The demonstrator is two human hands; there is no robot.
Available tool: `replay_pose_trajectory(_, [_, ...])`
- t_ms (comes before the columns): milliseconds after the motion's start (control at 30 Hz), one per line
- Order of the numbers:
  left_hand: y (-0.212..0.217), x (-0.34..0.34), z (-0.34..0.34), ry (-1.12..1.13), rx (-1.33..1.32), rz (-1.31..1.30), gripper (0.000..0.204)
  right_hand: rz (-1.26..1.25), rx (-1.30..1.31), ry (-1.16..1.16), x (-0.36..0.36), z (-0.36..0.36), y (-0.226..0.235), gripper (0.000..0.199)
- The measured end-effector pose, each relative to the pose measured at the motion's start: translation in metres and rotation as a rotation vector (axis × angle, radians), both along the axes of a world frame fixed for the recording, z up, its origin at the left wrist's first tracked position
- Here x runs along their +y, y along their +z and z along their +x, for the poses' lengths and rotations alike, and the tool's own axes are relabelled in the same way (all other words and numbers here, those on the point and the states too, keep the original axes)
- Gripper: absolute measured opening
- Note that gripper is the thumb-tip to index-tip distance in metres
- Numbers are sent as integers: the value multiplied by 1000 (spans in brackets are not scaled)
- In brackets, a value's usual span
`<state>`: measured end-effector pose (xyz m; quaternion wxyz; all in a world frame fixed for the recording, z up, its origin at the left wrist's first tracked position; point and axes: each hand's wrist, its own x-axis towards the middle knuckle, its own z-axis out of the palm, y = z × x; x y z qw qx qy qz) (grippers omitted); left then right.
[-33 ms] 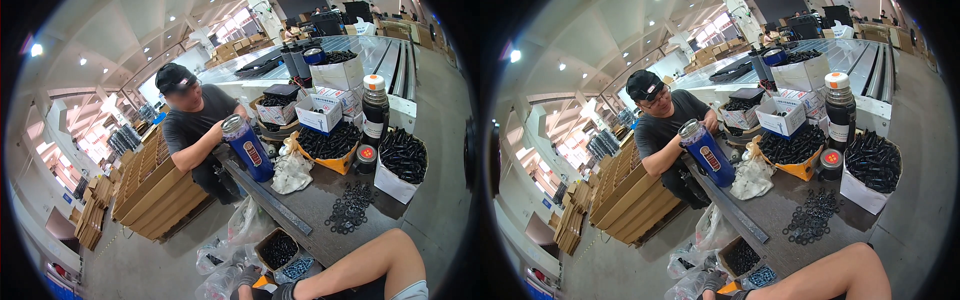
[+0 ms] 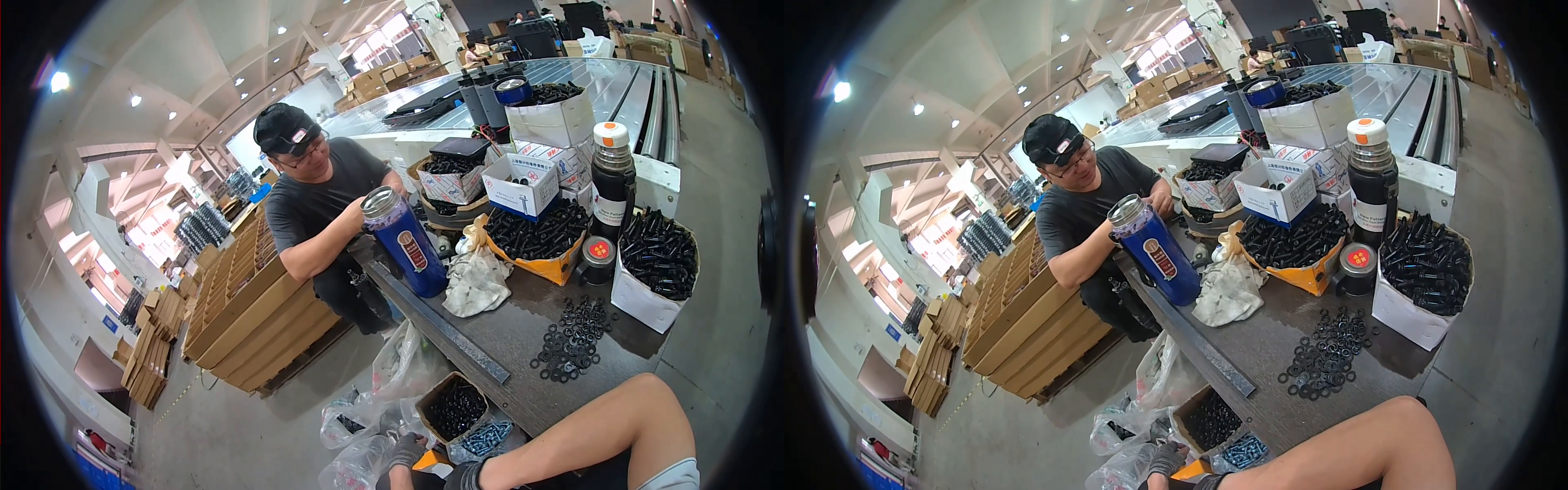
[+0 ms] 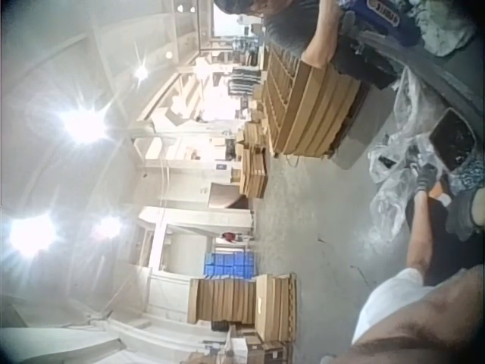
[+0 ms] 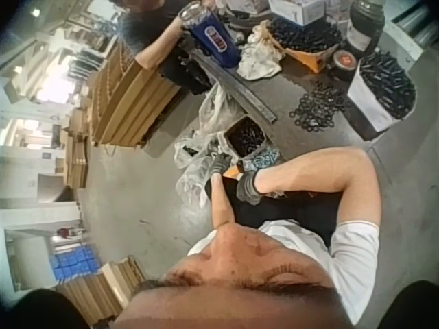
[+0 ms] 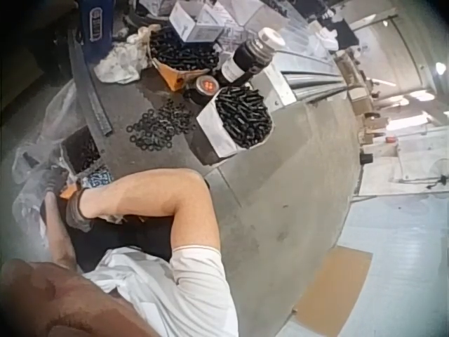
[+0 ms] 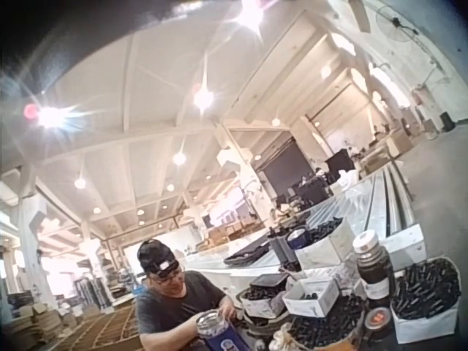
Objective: Assembling small black components with washers at a workshop table.
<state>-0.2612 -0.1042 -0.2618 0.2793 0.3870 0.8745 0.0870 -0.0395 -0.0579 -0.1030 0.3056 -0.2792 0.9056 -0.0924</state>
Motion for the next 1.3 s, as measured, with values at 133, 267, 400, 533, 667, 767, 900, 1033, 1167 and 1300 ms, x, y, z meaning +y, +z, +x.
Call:
replay_pose_trajectory(133, [-1,-1,-1,25,-28,10,41,31,-28,9,2,2,18,25])
replay_pose_trajectory(267, [-7,1,-4,39,-67,-11,41,51,-4,45,-1,-1,5,24])
replay_pose_trajectory(400, [-31,-15,-20,54,-77,49,38,49,-29,-12,-6,-1,9,22])
replay_pose_trajectory(533, [-16,8,-3,-71,22,58,37,-10,-65,-8,-23,-36,-128,22])
replay_pose_trajectory(667, [-24,-7,-13,8,-33,55,37,170,456,-146,-15,34,-8,22])
replay_pose_trajectory(767, [-23,-6,-13,-7,-24,60,37,113,459,-169,-13,26,-20,22])
replay_pose_trajectory(900, [-24,-7,-13,-23,-10,79,37,36,74,1,-6,-5,-12,24])
replay_pose_trajectory(1033, [-23,-7,-10,-20,0,75,37,118,377,-157,-22,25,-28,25])
replay_pose_trajectory(1167, [-30,-9,-12,-10,-17,73,38,-22,-69,-16,2,1,7,24])
replay_pose_trajectory(1300, [-23,-1,-12,-113,50,-16,38,-131,-24,-72,18,13,31,26])
